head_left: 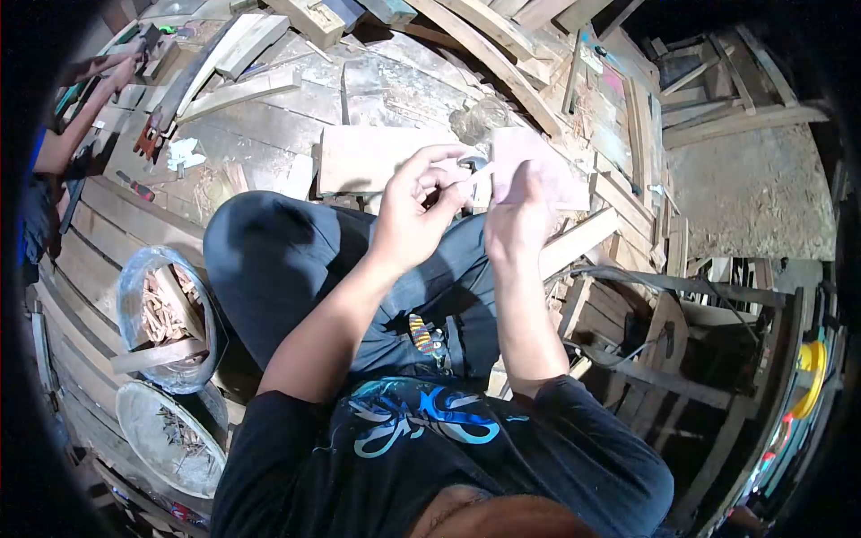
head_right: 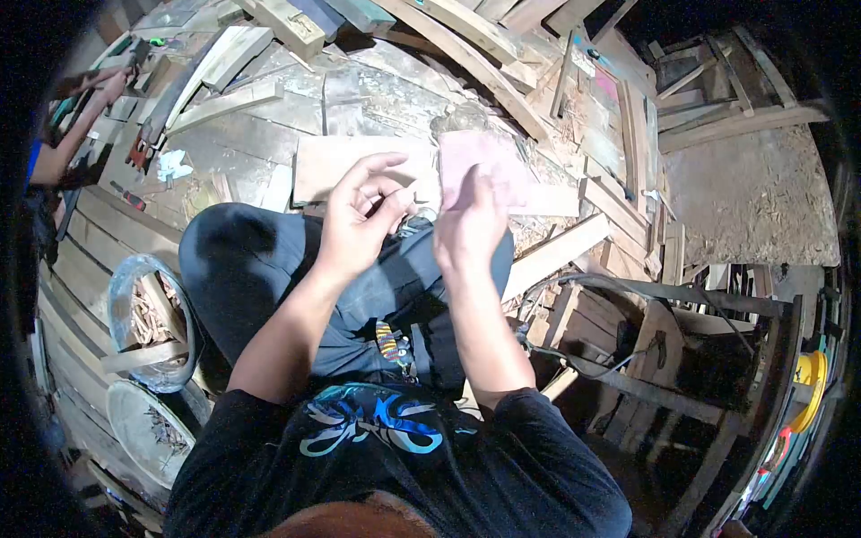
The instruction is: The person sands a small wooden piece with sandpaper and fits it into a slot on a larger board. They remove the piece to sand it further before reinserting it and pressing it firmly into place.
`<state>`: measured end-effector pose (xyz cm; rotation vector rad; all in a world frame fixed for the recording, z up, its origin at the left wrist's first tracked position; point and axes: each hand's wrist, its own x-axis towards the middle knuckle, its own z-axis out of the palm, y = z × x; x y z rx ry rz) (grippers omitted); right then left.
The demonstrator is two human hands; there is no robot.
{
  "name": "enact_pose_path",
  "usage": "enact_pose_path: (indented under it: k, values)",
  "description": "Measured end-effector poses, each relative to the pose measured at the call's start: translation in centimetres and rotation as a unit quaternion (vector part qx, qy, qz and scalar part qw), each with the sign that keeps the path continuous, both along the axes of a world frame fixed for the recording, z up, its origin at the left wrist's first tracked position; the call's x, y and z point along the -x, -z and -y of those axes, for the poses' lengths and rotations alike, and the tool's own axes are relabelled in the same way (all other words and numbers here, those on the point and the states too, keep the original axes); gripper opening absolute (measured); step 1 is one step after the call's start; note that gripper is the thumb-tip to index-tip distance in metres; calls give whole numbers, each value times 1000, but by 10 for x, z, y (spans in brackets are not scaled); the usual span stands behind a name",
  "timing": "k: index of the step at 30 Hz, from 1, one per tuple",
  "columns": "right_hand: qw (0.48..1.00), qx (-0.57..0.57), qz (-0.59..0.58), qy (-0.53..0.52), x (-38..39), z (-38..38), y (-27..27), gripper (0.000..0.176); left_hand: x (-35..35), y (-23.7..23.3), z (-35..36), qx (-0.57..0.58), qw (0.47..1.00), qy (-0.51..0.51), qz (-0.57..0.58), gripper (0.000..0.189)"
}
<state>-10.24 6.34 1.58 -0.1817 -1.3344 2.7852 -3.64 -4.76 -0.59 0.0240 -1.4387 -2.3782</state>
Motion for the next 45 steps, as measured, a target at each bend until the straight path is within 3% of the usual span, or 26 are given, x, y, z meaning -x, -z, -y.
enact_pose_path:
  k: [5,8,9,12,16,20,24,25,26,28,32,33,37,45]
  values:
    - [997,-18,-17,-78,-18,8,8,28,0,15,-4,91,994,-56,-4,24]
    - [995,-37,-35,-89,-26,19,-6,27,-1,10,4,207,971,-117,-33,17]
    - [994,-46,-45,-91,-25,16,-3,30,-1,8,4,181,976,-117,-39,21]
    - [993,-47,-56,-97,-28,17,-4,30,-3,-3,-2,-63,996,-64,4,23]
    - [989,-61,-68,-113,-31,16,0,32,-2,2,-1,-111,993,0,47,20]
    - [997,22,2,-72,-25,13,-4,34,2,0,7,-134,989,-58,34,15]
    - [995,-27,-60,-75,-22,11,4,37,6,6,8,-18,995,-94,33,24]
    - [996,-37,-34,-70,-24,14,0,46,5,6,3,-10,993,-113,13,33]
    - [995,-43,-35,-77,-25,14,3,42,3,5,2,31,994,-103,19,41]
    - [994,-58,-38,-86,-26,12,6,33,2,12,0,54,996,-62,29,33]
    - [995,-8,-9,-99,-27,9,3,29,1,6,2,304,940,-150,-38,23]
    - [998,3,21,-62,-27,12,-4,31,4,8,3,340,922,-169,-81,27]
    - [996,18,23,-85,-23,5,-1,33,-1,5,-7,256,957,-138,17,15]
    - [997,-22,-10,-79,-26,7,-7,19,-2,5,-5,347,927,-140,-8,13]
